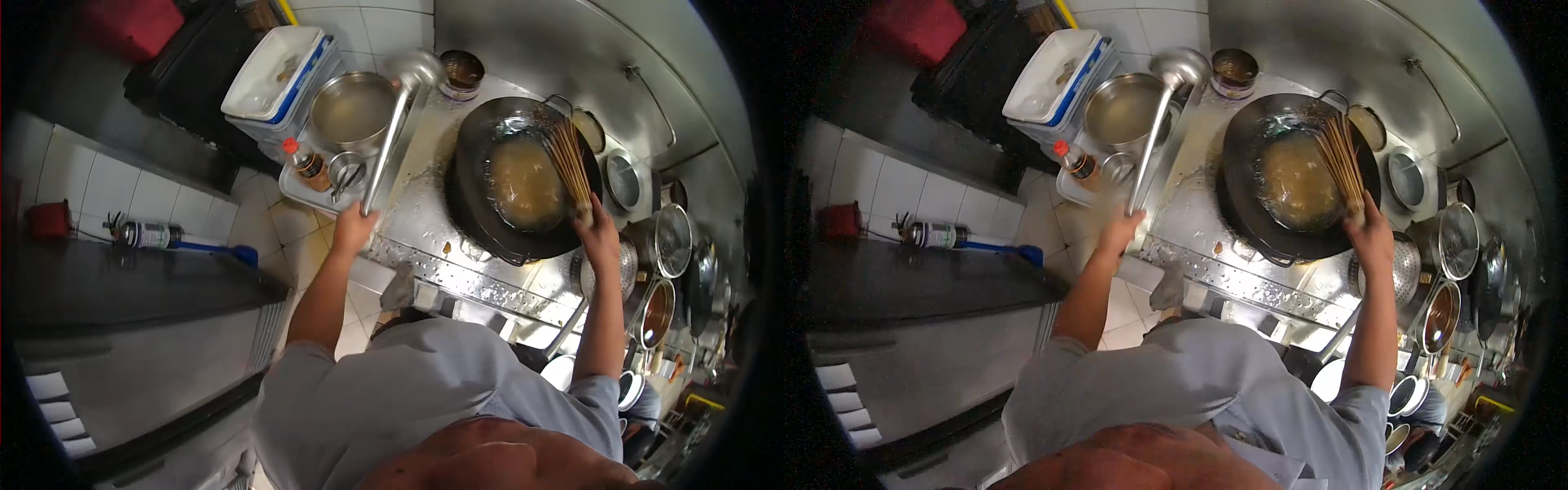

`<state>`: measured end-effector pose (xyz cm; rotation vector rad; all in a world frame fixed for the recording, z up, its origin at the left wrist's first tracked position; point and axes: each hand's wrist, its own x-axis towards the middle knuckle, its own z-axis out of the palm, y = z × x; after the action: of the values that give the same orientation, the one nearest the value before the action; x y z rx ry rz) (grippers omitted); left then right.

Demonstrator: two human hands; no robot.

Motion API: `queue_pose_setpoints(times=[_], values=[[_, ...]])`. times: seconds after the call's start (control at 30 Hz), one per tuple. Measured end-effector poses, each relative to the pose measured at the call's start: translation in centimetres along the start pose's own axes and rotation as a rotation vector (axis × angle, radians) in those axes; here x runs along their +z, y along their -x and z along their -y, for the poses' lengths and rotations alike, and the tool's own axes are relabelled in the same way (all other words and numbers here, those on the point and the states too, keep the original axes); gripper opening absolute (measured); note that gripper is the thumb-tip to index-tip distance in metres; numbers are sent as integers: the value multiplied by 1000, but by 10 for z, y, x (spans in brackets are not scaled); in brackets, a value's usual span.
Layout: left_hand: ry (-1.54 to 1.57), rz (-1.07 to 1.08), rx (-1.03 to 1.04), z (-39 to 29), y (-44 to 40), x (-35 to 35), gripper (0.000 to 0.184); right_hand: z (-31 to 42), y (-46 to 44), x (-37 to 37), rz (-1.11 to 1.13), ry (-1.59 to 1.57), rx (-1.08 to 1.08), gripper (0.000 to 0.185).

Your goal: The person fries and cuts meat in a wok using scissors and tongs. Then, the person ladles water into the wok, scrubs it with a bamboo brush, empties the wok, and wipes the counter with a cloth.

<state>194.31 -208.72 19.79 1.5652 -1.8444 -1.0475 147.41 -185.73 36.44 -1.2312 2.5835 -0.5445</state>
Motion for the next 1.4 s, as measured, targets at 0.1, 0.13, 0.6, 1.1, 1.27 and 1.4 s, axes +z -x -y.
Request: queue_pose_setpoints(times=[0.1, 0.13, 0.6, 1.1, 1.27, 1.4], values=[[-213, -155, 91, 23, -81, -10, 35, -42, 28, 10, 72, -262, -54, 73], [-389, -171, 160, 33, -113, -17, 35, -5, 44, -18, 143, 3, 63, 72], [-533, 47, 7, 35, -199, -53, 33, 55, -91, 89, 466, 286, -135, 49], [-257, 493, 1017, -198, 129, 192, 36, 3, -105, 68, 200, 659, -49, 29], [-310, 429, 1035, -199, 124, 195, 13, 22, -58, 64, 238, 498, -21, 30], [-283, 443, 1021, -209, 132, 192, 11, 0, -41, 31, 409, 676, -44, 30]])
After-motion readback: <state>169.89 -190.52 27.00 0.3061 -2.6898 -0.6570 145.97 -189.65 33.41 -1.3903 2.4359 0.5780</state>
